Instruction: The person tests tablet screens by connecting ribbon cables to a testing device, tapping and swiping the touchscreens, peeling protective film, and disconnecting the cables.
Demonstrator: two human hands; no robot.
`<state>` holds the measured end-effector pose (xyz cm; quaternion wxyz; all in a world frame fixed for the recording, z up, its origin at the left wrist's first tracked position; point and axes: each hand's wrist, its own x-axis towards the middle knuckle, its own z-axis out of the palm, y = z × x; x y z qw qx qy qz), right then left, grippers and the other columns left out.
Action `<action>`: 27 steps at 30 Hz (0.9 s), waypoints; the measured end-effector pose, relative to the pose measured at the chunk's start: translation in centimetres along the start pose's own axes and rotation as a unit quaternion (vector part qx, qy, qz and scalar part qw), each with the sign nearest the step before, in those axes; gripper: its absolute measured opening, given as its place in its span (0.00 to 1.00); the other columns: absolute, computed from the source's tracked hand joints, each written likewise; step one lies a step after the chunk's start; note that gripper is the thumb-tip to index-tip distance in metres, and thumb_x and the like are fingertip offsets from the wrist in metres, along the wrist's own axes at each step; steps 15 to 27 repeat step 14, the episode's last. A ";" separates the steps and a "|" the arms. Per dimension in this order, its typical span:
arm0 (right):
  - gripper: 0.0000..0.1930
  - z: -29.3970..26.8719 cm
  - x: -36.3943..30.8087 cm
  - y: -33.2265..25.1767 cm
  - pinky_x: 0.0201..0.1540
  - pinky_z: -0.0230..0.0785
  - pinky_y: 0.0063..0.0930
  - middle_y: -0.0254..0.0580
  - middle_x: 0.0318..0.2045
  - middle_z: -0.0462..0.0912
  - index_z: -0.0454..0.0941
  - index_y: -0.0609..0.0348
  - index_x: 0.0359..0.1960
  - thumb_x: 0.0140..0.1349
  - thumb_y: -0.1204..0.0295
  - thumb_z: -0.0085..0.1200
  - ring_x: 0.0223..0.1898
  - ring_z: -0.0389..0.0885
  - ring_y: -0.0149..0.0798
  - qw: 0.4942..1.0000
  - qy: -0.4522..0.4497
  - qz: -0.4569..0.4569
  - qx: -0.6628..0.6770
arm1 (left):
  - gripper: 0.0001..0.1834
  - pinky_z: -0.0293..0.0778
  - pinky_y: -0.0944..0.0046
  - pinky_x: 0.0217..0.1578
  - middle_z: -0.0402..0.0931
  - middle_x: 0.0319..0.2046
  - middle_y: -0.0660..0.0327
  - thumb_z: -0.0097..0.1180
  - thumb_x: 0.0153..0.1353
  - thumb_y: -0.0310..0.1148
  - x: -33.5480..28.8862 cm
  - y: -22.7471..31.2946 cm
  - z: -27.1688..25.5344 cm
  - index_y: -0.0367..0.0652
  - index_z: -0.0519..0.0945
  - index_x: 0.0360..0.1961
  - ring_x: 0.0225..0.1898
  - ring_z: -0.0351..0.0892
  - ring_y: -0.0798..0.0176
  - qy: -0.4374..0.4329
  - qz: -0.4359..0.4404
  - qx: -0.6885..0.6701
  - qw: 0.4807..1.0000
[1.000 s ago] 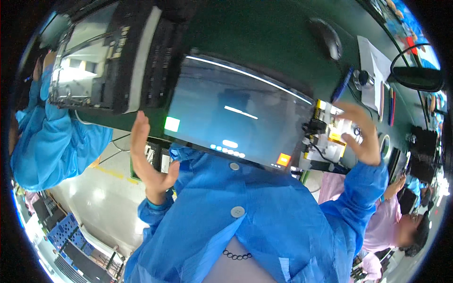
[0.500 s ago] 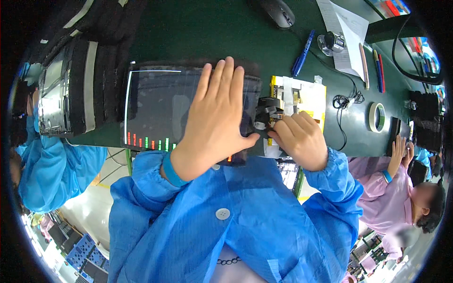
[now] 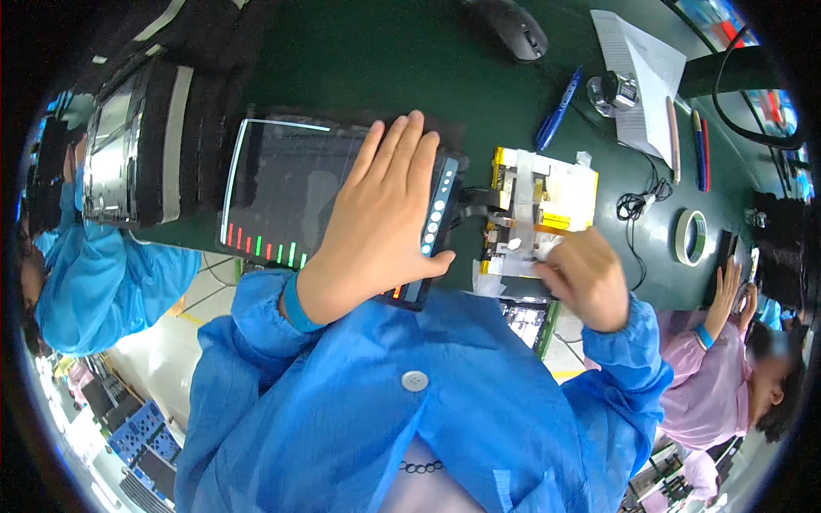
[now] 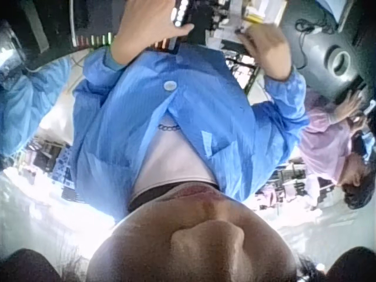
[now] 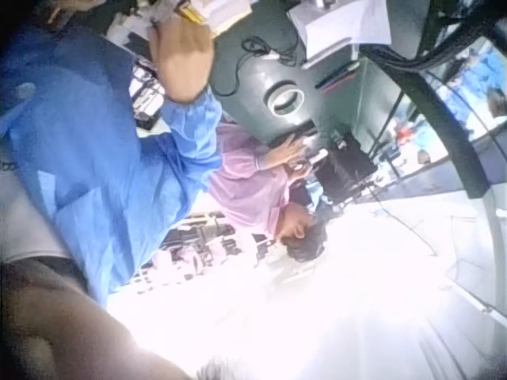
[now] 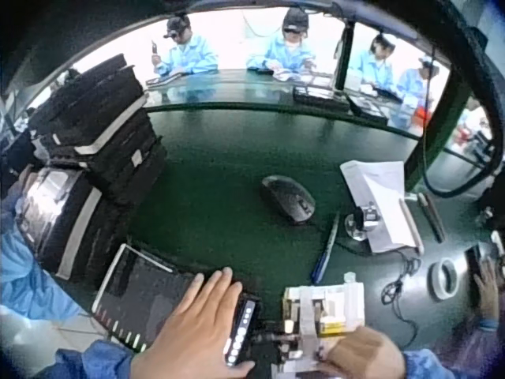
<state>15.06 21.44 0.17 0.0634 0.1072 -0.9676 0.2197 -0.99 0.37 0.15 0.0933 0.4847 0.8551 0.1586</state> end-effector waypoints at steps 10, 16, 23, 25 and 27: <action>0.17 -6.8 -2.7 9.0 0.21 0.60 0.27 0.40 0.15 0.74 0.76 0.59 0.32 0.66 0.58 0.45 0.17 0.73 0.32 0.840 0.174 0.479 -0.190 | 0.32 0.42 0.49 0.67 0.58 0.64 0.49 0.45 0.61 0.33 -4.6 -6.3 -4.1 0.39 0.55 0.67 0.66 0.54 0.47 0.238 -0.028 -0.080 0.968; 0.16 -4.4 -5.7 2.5 0.23 0.65 0.27 0.36 0.17 0.77 0.79 0.54 0.33 0.67 0.57 0.45 0.15 0.73 0.35 0.894 0.101 0.431 0.067 | 0.35 0.42 0.43 0.66 0.62 0.63 0.52 0.47 0.56 0.25 -11.2 -8.2 -3.5 0.55 0.60 0.67 0.65 0.59 0.54 0.142 -0.012 0.068 0.988; 0.16 -4.4 -5.7 2.5 0.23 0.65 0.27 0.36 0.17 0.77 0.79 0.54 0.33 0.67 0.57 0.45 0.15 0.73 0.35 0.894 0.101 0.431 0.067 | 0.35 0.42 0.43 0.66 0.62 0.63 0.52 0.47 0.56 0.25 -11.2 -8.2 -3.5 0.55 0.60 0.67 0.65 0.59 0.54 0.142 -0.012 0.068 0.988; 0.16 -4.4 -5.7 2.5 0.23 0.65 0.27 0.36 0.17 0.77 0.79 0.54 0.33 0.67 0.57 0.45 0.15 0.73 0.35 0.894 0.101 0.431 0.067 | 0.35 0.42 0.43 0.66 0.62 0.63 0.52 0.47 0.56 0.25 -11.2 -8.2 -3.5 0.55 0.60 0.67 0.65 0.59 0.54 0.142 -0.012 0.068 0.988; 0.16 -4.4 -5.7 2.5 0.23 0.65 0.27 0.36 0.17 0.77 0.79 0.54 0.33 0.67 0.57 0.45 0.15 0.73 0.35 0.894 0.101 0.431 0.067 | 0.35 0.42 0.43 0.66 0.62 0.63 0.52 0.47 0.56 0.25 -11.2 -8.2 -3.5 0.55 0.60 0.67 0.65 0.59 0.54 0.142 -0.012 0.068 0.988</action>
